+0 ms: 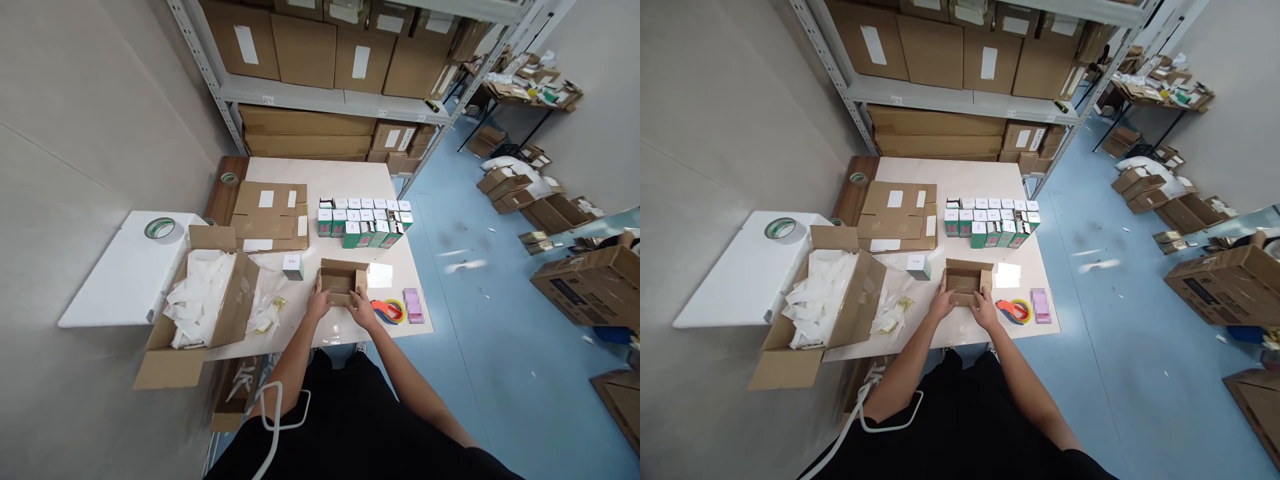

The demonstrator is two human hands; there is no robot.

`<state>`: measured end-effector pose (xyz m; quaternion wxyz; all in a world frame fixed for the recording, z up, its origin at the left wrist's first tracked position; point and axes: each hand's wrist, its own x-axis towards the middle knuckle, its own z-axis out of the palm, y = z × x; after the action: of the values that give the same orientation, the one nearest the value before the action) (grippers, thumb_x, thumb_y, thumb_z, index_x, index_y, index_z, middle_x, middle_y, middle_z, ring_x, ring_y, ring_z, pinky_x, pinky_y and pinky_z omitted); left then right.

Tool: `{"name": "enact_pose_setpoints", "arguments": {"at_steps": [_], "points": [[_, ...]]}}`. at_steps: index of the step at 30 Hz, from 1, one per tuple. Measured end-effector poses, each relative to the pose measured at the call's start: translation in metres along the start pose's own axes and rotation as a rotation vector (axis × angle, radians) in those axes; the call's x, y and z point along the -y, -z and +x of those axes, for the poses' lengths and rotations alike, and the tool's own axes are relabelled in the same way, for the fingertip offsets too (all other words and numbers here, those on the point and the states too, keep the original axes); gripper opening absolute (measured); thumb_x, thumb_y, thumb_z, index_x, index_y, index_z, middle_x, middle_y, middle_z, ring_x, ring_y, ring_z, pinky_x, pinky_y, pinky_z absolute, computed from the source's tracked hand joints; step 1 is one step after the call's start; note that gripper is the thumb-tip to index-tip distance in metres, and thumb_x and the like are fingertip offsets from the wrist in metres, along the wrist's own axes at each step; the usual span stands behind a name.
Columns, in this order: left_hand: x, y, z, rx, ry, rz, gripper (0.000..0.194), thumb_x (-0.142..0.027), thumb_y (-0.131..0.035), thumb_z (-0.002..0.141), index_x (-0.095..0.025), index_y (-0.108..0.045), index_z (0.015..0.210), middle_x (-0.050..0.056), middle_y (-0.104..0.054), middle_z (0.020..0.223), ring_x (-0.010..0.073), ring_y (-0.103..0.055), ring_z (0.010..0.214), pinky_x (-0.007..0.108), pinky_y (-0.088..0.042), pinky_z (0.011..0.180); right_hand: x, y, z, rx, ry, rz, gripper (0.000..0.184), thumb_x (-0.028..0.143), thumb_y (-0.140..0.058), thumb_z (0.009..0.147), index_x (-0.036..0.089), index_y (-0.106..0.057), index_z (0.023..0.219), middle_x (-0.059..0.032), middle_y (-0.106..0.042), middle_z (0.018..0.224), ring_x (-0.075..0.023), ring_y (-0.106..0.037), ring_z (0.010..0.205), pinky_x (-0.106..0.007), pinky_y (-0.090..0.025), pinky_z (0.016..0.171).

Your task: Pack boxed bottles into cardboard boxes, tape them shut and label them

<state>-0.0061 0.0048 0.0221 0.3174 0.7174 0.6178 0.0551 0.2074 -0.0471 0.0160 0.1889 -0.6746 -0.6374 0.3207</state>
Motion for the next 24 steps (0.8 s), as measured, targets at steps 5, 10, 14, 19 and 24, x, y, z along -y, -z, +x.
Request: {"name": "enact_pose_setpoints", "arguments": {"at_steps": [5, 10, 14, 19, 24], "points": [[-0.013, -0.001, -0.004, -0.140, 0.004, 0.051, 0.011, -0.025, -0.070, 0.089, -0.020, -0.077, 0.096, 0.001, -0.011, 0.176, 0.0368, -0.049, 0.140, 0.050, -0.050, 0.111, -0.003, 0.022, 0.002, 0.011, 0.034, 0.042, 0.056, 0.033, -0.065, 0.091, 0.022, -0.060, 0.146, -0.0143, -0.034, 0.168, -0.0333, -0.039, 0.152, -0.050, -0.043, 0.119], [-0.044, 0.004, -0.018, -0.288, -0.035, 0.022, 0.009, -0.020, -0.067, 0.090, -0.021, -0.076, 0.090, 0.003, -0.029, 0.171, 0.0399, -0.036, 0.151, 0.057, -0.043, 0.118, 0.005, 0.062, 0.001, -0.103, 0.217, 0.028, 0.048, 0.035, -0.059, 0.096, 0.024, -0.063, 0.143, -0.0105, -0.033, 0.169, -0.0323, -0.029, 0.157, -0.053, -0.037, 0.123], [-0.072, 0.008, -0.040, -0.402, -0.064, -0.006, 0.008, -0.023, -0.067, 0.091, -0.023, -0.075, 0.091, 0.003, -0.033, 0.170, 0.0381, -0.029, 0.156, 0.060, -0.038, 0.122, 0.017, 0.088, 0.006, -0.095, 0.308, -0.033, 0.041, 0.045, -0.055, 0.101, 0.026, -0.071, 0.133, -0.0072, -0.033, 0.170, -0.0372, -0.015, 0.160, -0.060, -0.032, 0.124], [-0.095, 0.018, -0.075, -0.497, -0.010, -0.043, 0.011, -0.027, -0.066, 0.093, -0.024, -0.077, 0.093, 0.002, -0.035, 0.169, 0.0353, -0.027, 0.157, 0.058, -0.035, 0.125, 0.011, 0.115, 0.006, -0.095, 0.329, -0.048, 0.046, 0.048, -0.050, 0.103, 0.026, -0.067, 0.139, -0.0069, -0.030, 0.171, -0.0397, -0.010, 0.161, -0.065, -0.029, 0.122], [-0.099, 0.018, -0.119, -0.576, 0.119, -0.055, 0.008, -0.027, -0.069, 0.092, -0.024, -0.077, 0.090, 0.002, -0.039, 0.167, 0.0352, -0.028, 0.156, 0.055, -0.038, 0.123, -0.017, 0.131, 0.003, -0.108, 0.354, 0.042, 0.062, 0.056, -0.045, 0.103, 0.024, -0.048, 0.156, -0.0080, -0.021, 0.174, -0.0367, -0.012, 0.161, -0.062, -0.027, 0.124]]}}
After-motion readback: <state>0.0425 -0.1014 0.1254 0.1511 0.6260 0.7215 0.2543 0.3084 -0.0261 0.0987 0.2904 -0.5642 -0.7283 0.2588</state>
